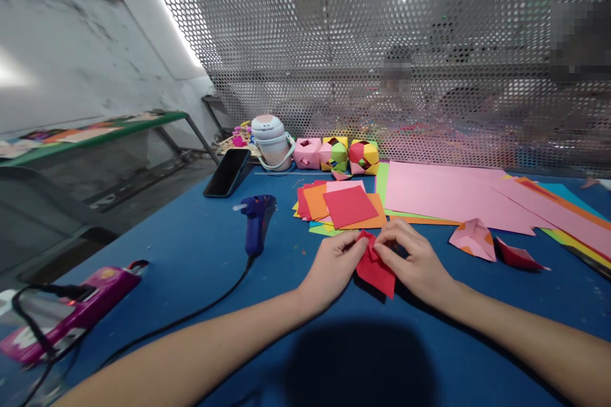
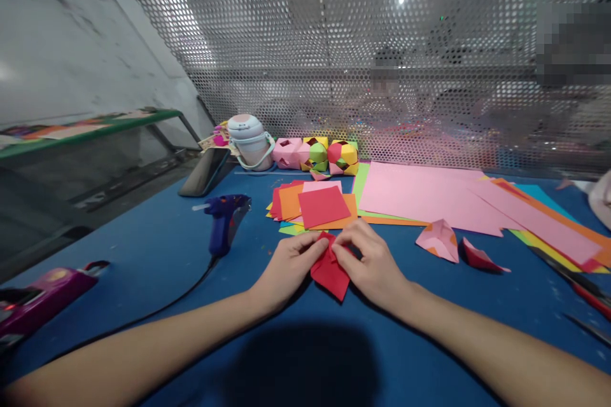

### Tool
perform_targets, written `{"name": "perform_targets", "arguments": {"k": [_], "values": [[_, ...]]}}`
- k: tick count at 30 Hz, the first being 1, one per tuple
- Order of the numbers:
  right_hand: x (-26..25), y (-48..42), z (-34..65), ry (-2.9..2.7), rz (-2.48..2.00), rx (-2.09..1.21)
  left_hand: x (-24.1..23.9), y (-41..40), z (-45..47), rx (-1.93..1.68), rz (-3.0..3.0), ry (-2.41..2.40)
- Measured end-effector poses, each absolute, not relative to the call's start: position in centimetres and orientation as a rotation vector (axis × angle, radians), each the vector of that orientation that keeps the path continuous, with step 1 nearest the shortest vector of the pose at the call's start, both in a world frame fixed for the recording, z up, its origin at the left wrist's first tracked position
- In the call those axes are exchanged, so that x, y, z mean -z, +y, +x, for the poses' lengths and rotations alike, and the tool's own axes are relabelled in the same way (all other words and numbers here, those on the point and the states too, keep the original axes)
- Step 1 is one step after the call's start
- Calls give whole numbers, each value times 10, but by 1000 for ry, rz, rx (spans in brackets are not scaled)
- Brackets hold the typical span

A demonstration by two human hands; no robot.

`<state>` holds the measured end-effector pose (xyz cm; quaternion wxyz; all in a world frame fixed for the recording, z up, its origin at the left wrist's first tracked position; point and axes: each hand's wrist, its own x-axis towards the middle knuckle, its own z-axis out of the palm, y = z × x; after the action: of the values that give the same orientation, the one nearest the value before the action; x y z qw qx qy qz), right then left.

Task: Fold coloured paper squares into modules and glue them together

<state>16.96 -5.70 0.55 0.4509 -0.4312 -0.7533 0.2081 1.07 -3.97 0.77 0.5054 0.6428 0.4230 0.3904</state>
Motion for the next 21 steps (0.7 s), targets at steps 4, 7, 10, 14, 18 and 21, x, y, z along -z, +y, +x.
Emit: {"name": "perform_targets", "arguments": {"k": [4,7,10,14,18,21], "values": [[-5,-55,166,-1684,-1241,-819,-8,-40,11,-957,1508,1001],[-5,-54,166,-1728,-1279,-873,-7,-40,12,-985,1442,982],[-5,-54,166,-1731,-1292,-836,-4,-40,12,-1009,1404,963],[-6,-54,167,-1734,-1305,-825,-1,-39,13,-1004,1383,962],[-7,-53,168,-1754,-1298,-815,-2,-38,13,-1002,1418,996],[-9,-52,169,-1792,-1288,-785,-4,-37,12,-988,1483,1035]]}}
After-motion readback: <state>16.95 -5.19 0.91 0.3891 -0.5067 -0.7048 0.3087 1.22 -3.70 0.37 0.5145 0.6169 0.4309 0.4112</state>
